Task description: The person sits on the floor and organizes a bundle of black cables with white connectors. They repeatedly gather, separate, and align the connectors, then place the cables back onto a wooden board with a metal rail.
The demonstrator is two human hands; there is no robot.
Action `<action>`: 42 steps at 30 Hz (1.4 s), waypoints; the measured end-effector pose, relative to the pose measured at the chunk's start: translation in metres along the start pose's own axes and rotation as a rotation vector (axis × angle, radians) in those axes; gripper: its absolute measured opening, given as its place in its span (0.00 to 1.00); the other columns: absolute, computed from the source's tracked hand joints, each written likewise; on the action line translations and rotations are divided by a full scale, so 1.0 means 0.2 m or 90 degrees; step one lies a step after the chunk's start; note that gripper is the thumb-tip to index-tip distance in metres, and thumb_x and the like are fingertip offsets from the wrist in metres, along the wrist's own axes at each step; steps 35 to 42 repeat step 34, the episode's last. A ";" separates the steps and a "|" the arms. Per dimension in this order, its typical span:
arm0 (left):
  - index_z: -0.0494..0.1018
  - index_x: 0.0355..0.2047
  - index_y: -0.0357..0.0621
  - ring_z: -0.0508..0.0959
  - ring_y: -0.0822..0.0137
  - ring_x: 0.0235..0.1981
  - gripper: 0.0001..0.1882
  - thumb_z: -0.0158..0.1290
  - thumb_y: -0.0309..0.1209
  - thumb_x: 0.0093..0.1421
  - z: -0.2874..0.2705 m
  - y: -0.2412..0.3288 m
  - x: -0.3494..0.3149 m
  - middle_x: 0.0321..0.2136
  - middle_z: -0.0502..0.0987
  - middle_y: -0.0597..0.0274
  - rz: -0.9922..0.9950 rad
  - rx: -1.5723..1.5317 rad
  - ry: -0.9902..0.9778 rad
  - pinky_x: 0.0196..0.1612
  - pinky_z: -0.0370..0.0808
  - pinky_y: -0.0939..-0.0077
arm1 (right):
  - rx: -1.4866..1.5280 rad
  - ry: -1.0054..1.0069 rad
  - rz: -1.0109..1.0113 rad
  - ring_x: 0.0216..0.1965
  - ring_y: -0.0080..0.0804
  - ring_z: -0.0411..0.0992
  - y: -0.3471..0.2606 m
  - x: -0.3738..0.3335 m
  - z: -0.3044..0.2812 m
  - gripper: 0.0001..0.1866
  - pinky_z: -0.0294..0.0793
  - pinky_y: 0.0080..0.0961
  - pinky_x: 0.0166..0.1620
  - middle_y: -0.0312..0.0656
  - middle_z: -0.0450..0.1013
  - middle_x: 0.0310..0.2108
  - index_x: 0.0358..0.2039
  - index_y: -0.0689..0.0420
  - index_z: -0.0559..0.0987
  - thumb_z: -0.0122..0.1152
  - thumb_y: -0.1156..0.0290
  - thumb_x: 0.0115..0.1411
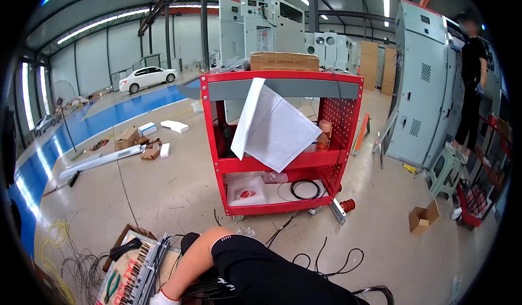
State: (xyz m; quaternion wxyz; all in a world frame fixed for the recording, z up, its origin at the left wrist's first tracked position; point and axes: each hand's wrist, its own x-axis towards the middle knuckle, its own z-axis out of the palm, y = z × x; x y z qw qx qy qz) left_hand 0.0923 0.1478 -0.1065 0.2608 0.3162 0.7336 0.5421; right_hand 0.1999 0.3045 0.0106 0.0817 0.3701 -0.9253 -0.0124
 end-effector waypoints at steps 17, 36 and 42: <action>0.75 0.49 0.39 0.73 0.68 0.31 0.19 0.58 0.32 0.59 0.11 0.16 -0.30 0.31 0.77 0.61 -0.233 -0.145 0.188 0.42 0.72 0.71 | -0.035 0.065 0.450 0.35 0.41 0.74 0.03 0.10 0.13 0.06 0.78 0.37 0.35 0.43 0.72 0.29 0.27 0.55 0.78 0.55 0.69 0.55; 0.47 0.68 0.29 0.62 0.46 0.65 0.32 0.45 0.19 0.65 0.07 0.28 -0.24 0.65 0.54 0.34 -0.232 -1.018 0.223 0.62 0.70 0.67 | 0.174 -0.007 0.593 0.38 0.48 0.76 0.03 0.16 0.13 0.13 0.75 0.41 0.40 0.48 0.77 0.33 0.37 0.54 0.78 0.66 0.68 0.50; 0.47 0.68 0.29 0.62 0.46 0.65 0.32 0.45 0.19 0.65 0.07 0.28 -0.24 0.65 0.54 0.34 -0.232 -1.018 0.223 0.62 0.70 0.67 | 0.174 -0.007 0.593 0.38 0.48 0.76 0.03 0.16 0.13 0.13 0.75 0.41 0.40 0.48 0.77 0.33 0.37 0.54 0.78 0.66 0.68 0.50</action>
